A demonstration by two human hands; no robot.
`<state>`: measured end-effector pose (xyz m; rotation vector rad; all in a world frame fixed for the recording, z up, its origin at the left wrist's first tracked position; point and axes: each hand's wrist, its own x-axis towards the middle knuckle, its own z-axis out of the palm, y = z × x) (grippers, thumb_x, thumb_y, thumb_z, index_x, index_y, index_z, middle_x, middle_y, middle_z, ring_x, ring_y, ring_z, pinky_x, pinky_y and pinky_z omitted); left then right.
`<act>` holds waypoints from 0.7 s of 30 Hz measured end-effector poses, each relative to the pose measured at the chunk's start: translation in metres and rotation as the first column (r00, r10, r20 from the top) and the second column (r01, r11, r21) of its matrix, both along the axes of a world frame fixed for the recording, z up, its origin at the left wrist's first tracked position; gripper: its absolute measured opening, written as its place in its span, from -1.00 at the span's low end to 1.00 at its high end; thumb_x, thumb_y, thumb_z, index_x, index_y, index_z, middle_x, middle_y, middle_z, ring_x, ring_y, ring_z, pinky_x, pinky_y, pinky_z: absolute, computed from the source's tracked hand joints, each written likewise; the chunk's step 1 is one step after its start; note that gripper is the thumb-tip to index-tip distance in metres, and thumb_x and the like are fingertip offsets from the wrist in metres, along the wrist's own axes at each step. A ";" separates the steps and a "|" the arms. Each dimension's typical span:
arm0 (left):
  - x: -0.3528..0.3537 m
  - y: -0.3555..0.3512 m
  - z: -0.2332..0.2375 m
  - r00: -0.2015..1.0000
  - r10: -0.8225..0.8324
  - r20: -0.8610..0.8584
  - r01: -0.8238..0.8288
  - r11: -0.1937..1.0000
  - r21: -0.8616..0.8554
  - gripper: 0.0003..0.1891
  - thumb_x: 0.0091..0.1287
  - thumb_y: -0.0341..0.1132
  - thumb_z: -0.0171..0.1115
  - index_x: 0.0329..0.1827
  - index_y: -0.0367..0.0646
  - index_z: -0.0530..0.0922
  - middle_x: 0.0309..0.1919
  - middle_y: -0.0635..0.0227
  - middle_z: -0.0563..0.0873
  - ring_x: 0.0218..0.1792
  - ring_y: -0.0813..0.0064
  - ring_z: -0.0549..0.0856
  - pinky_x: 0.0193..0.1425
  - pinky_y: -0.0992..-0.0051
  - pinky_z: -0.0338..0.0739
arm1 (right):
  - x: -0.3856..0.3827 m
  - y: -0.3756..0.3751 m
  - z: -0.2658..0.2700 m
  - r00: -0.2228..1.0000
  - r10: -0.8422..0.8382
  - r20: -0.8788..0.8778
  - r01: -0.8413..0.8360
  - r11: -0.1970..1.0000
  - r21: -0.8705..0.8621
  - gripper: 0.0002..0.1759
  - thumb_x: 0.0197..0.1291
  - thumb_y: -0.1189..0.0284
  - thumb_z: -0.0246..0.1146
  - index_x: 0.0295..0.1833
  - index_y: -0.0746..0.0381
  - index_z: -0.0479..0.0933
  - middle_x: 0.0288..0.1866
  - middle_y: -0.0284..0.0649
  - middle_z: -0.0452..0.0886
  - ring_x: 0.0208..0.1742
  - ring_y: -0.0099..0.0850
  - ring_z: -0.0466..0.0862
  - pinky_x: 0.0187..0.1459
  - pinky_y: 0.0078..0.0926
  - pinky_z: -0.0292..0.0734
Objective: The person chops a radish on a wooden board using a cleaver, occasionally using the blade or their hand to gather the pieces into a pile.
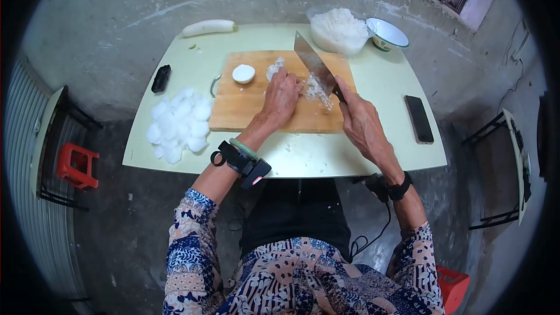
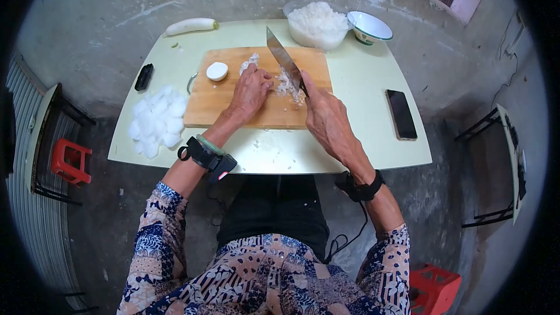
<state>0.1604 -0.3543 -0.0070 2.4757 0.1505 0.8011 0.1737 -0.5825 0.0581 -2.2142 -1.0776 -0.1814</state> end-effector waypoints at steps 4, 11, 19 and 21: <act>0.002 -0.004 -0.001 0.996 -0.056 -0.065 0.057 0.998 0.012 -0.81 0.36 -0.36 0.36 -0.12 -0.32 0.67 -0.08 0.00 0.60 0.03 -0.02 0.63 0.17 0.10 0.55 | 0.010 -0.005 -0.007 0.999 -0.002 0.045 0.006 0.995 -0.102 -0.38 0.39 0.63 0.06 0.56 0.27 0.30 -0.12 0.25 0.67 -0.12 0.20 0.68 -0.01 0.09 0.55; -0.019 -0.050 0.015 0.994 -0.065 -0.090 0.076 0.989 0.129 -0.45 0.17 -0.10 0.56 0.01 -0.37 0.58 -0.05 -0.02 0.56 0.07 -0.03 0.57 0.16 0.06 0.50 | 0.013 -0.019 -0.011 1.000 -0.026 0.000 0.026 0.999 -0.046 -0.42 0.43 0.58 0.10 0.55 0.21 0.34 -0.05 0.24 0.70 -0.07 0.20 0.70 0.00 0.08 0.55; 0.010 -0.020 -0.001 0.996 0.064 0.060 -0.076 0.971 0.225 -0.54 0.20 -0.14 0.55 -0.04 -0.24 0.53 -0.08 0.10 0.57 0.02 -0.01 0.59 0.08 0.03 0.48 | 0.008 -0.019 -0.001 1.000 -0.005 -0.027 0.004 0.999 -0.035 -0.42 0.43 0.57 0.09 0.54 0.21 0.34 -0.05 0.28 0.69 -0.06 0.22 0.70 -0.01 0.08 0.56; 0.009 -0.008 0.001 0.999 0.042 0.028 -0.045 0.993 0.106 -0.60 0.23 -0.17 0.48 -0.01 -0.23 0.58 -0.06 0.03 0.59 0.00 -0.03 0.60 0.07 0.00 0.49 | 0.008 -0.014 0.002 0.997 -0.016 -0.071 0.013 0.999 -0.040 -0.42 0.42 0.57 0.09 0.55 0.21 0.34 -0.04 0.29 0.69 -0.06 0.22 0.70 -0.02 0.08 0.56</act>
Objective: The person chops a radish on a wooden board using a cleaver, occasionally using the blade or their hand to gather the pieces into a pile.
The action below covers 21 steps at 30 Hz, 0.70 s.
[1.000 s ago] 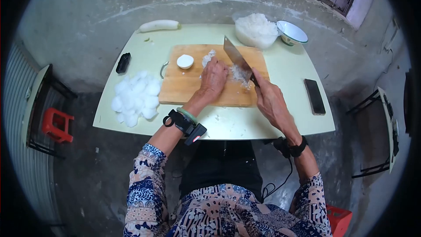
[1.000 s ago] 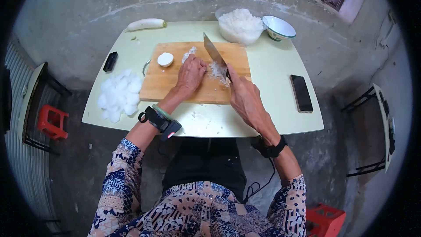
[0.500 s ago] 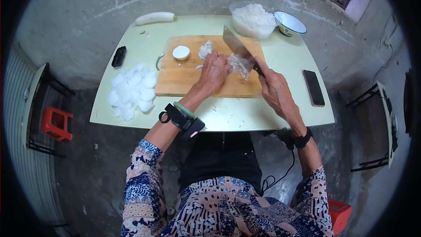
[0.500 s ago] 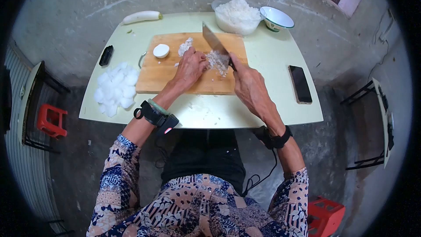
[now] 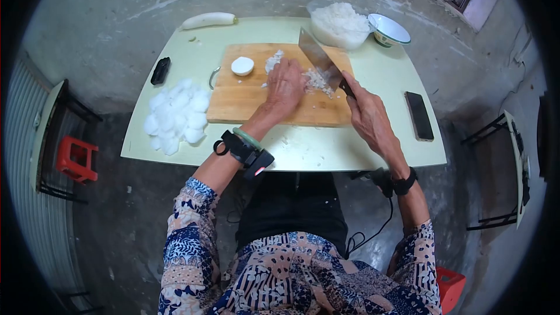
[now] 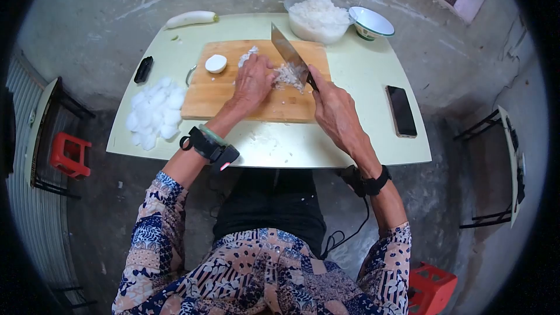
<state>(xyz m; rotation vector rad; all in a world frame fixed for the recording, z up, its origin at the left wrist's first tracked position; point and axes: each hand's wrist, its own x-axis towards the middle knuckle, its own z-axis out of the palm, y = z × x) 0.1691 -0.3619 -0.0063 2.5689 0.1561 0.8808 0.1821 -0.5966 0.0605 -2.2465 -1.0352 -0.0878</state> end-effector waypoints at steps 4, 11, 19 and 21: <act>-0.024 0.012 0.010 0.998 -0.060 0.028 0.057 0.995 0.080 -0.65 0.21 -0.20 0.54 -0.18 -0.23 0.58 -0.18 0.12 0.62 -0.11 0.03 0.64 0.00 0.11 0.51 | 0.006 -0.001 -0.012 0.995 0.042 0.088 -0.044 0.999 0.028 -0.40 0.40 0.59 0.08 0.55 0.25 0.31 -0.08 0.28 0.68 -0.10 0.21 0.70 -0.04 0.09 0.56; -0.056 0.004 0.038 0.863 -0.290 -0.415 0.252 0.957 -0.143 -0.67 0.11 -0.15 0.59 -0.36 -0.22 0.68 -0.32 0.13 0.69 -0.08 0.06 0.69 0.01 0.04 0.54 | 0.001 0.006 -0.019 0.990 0.063 0.125 -0.059 0.998 -0.030 -0.40 0.37 0.61 0.07 0.54 0.28 0.31 -0.08 0.26 0.68 -0.12 0.21 0.69 -0.03 0.10 0.56; -0.020 -0.014 0.009 0.998 -0.040 -0.052 0.040 0.999 -0.010 -0.66 0.18 -0.21 0.57 -0.22 -0.30 0.66 -0.13 0.03 0.65 0.02 -0.01 0.65 0.12 0.08 0.54 | 0.000 0.005 -0.007 0.998 0.016 0.054 -0.017 1.000 0.011 -0.43 0.42 0.58 0.07 0.54 0.24 0.32 -0.03 0.23 0.69 -0.07 0.22 0.68 -0.01 0.09 0.55; -0.007 -0.009 0.009 0.991 0.006 -0.131 -0.003 1.000 0.026 -0.62 0.19 -0.24 0.56 -0.10 -0.33 0.64 -0.02 -0.04 0.60 0.05 -0.09 0.63 0.17 0.07 0.54 | 0.004 0.007 -0.005 0.997 0.042 0.071 -0.040 0.999 -0.024 -0.42 0.41 0.59 0.07 0.53 0.24 0.32 -0.03 0.24 0.69 -0.07 0.22 0.68 -0.01 0.09 0.55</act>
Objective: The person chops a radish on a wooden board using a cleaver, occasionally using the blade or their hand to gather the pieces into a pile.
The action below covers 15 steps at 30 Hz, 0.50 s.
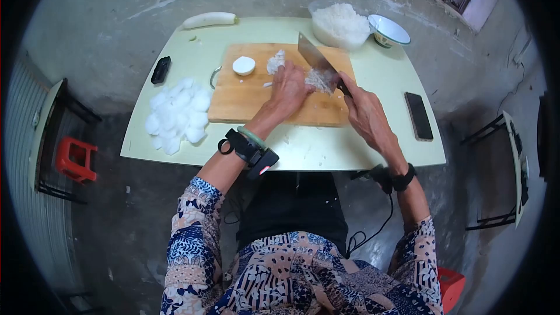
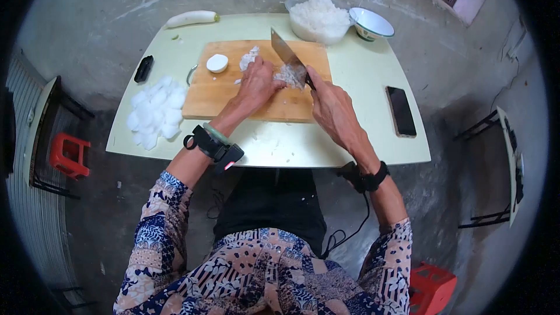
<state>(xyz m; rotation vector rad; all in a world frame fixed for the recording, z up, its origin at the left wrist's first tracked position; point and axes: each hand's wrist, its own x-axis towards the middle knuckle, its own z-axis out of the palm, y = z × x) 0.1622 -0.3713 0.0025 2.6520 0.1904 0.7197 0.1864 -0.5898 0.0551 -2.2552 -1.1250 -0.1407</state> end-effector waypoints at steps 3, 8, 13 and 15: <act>0.015 0.005 -0.005 0.997 -0.079 -0.025 0.077 0.993 -0.085 -0.60 0.20 -0.29 0.54 -0.01 -0.33 0.62 -0.03 -0.02 0.61 0.08 -0.09 0.63 0.17 0.07 0.55 | 0.001 -0.001 -0.003 0.998 -0.026 0.050 0.019 0.992 0.127 -0.42 0.41 0.59 0.08 0.54 0.25 0.32 -0.06 0.26 0.69 -0.08 0.22 0.69 -0.02 0.09 0.55; 0.005 -0.002 -0.012 0.984 -0.149 0.094 0.159 0.981 -0.114 -0.66 0.21 -0.37 0.49 -0.01 -0.28 0.62 -0.05 0.01 0.61 0.07 -0.08 0.64 0.16 0.08 0.56 | -0.002 -0.004 -0.002 0.995 -0.095 -0.035 0.096 0.995 0.015 -0.38 0.45 0.59 0.08 0.60 0.15 0.31 -0.02 0.27 0.70 -0.07 0.19 0.70 0.03 -0.04 0.55; -0.009 0.006 -0.005 0.995 -0.032 0.096 0.041 0.995 -0.087 -0.76 0.23 -0.38 0.46 -0.09 -0.24 0.64 -0.10 0.07 0.62 -0.03 -0.03 0.68 0.08 0.09 0.59 | -0.009 -0.003 0.000 0.998 -0.037 -0.054 0.039 0.999 0.029 -0.40 0.42 0.59 0.09 0.56 0.25 0.29 -0.02 0.28 0.69 -0.06 0.22 0.70 0.00 0.09 0.56; -0.008 0.012 -0.003 0.998 -0.038 0.041 0.043 0.993 -0.109 -0.82 0.23 -0.35 0.46 -0.20 -0.23 0.67 -0.15 0.11 0.63 -0.09 0.02 0.69 0.03 0.10 0.61 | -0.008 0.002 0.003 0.998 -0.032 -0.046 0.033 0.999 0.017 -0.40 0.42 0.59 0.09 0.56 0.25 0.29 -0.02 0.28 0.69 -0.06 0.22 0.70 0.00 0.09 0.56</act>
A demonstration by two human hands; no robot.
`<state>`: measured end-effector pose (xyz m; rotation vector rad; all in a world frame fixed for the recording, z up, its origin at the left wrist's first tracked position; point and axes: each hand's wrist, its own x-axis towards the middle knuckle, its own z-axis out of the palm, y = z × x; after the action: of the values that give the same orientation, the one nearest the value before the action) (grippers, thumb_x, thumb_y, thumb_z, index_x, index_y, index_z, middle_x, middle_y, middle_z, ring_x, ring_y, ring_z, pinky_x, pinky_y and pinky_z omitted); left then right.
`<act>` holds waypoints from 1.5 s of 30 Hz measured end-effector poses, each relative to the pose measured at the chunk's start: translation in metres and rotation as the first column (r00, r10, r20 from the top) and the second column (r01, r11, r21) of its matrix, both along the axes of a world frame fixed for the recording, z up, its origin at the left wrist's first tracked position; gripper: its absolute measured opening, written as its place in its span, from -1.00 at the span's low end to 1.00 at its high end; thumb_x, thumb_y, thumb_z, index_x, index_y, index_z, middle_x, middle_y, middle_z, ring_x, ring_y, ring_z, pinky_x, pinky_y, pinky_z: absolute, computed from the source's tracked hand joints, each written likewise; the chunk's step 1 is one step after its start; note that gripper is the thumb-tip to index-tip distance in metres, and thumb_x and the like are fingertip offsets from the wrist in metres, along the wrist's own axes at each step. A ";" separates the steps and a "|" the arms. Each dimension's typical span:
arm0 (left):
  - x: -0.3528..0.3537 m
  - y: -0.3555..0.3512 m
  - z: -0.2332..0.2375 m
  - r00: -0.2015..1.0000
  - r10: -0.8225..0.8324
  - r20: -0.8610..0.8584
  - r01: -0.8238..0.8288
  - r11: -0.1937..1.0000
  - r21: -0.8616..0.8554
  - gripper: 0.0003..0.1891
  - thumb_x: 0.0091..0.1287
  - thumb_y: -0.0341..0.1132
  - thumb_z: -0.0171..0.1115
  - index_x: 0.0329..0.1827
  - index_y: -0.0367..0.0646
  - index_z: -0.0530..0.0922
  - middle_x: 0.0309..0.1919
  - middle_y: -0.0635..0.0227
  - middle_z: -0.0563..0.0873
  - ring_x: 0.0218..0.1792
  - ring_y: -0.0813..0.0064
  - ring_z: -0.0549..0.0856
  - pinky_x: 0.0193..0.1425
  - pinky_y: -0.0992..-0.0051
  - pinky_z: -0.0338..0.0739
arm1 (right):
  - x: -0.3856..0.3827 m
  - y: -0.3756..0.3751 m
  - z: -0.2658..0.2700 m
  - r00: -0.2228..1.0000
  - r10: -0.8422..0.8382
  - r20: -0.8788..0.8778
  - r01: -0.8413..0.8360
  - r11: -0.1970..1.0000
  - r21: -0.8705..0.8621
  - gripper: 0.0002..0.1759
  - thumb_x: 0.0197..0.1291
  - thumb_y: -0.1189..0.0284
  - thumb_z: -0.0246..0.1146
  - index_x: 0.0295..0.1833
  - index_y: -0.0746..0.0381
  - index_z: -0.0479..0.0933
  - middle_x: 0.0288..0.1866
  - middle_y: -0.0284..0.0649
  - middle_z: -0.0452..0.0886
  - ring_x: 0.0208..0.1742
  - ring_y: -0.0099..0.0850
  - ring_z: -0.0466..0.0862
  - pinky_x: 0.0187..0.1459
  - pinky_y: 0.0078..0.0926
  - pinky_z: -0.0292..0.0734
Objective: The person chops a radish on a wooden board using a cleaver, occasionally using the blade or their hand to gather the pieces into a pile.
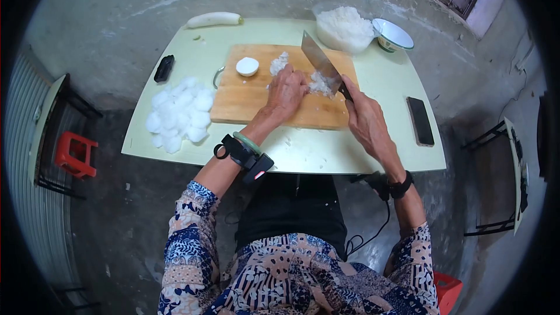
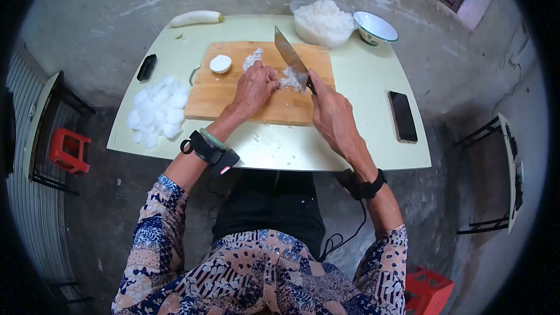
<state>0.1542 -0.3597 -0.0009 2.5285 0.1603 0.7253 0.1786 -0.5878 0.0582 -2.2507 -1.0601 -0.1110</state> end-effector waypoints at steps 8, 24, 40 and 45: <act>0.014 -0.009 -0.008 0.998 0.048 0.037 -0.048 0.999 0.001 -0.84 0.23 -0.32 0.46 -0.25 -0.21 0.71 -0.17 0.09 0.64 -0.08 0.02 0.70 0.05 0.08 0.61 | -0.005 0.010 -0.007 0.994 0.036 0.103 -0.044 0.996 0.082 -0.39 0.39 0.59 0.10 0.55 0.26 0.31 -0.09 0.26 0.68 -0.09 0.20 0.69 -0.04 0.07 0.57; -0.006 -0.003 0.003 0.999 0.037 -0.009 -0.035 0.989 0.141 -0.80 0.30 -0.28 0.40 -0.20 -0.27 0.75 -0.14 0.03 0.65 0.00 -0.02 0.65 0.13 0.10 0.57 | 0.001 0.001 -0.002 0.998 -0.048 0.050 0.044 0.996 0.078 -0.41 0.42 0.58 0.08 0.56 0.24 0.32 -0.12 0.27 0.67 -0.13 0.23 0.68 -0.05 0.09 0.54; 0.000 -0.002 -0.007 0.999 0.009 0.039 -0.011 0.998 0.062 -0.82 0.27 -0.39 0.40 -0.12 -0.25 0.66 -0.12 0.07 0.63 0.03 0.00 0.62 0.16 0.08 0.55 | 0.003 -0.011 -0.010 0.997 -0.031 0.064 0.022 0.991 0.135 -0.42 0.41 0.59 0.10 0.53 0.29 0.32 -0.07 0.26 0.68 -0.10 0.24 0.68 -0.03 0.12 0.52; 0.001 0.002 -0.011 0.990 0.023 0.138 -0.030 0.998 0.046 -0.86 0.25 -0.36 0.44 -0.23 -0.22 0.68 -0.15 0.07 0.65 -0.02 -0.01 0.64 0.12 0.09 0.56 | -0.001 -0.007 -0.003 0.997 -0.020 0.069 0.015 0.997 0.081 -0.40 0.40 0.60 0.10 0.55 0.28 0.30 -0.04 0.29 0.68 -0.05 0.25 0.69 0.00 0.12 0.54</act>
<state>0.1556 -0.3581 -0.0118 2.5152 0.1311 0.9208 0.1773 -0.5944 0.0554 -2.1980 -1.0537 -0.2373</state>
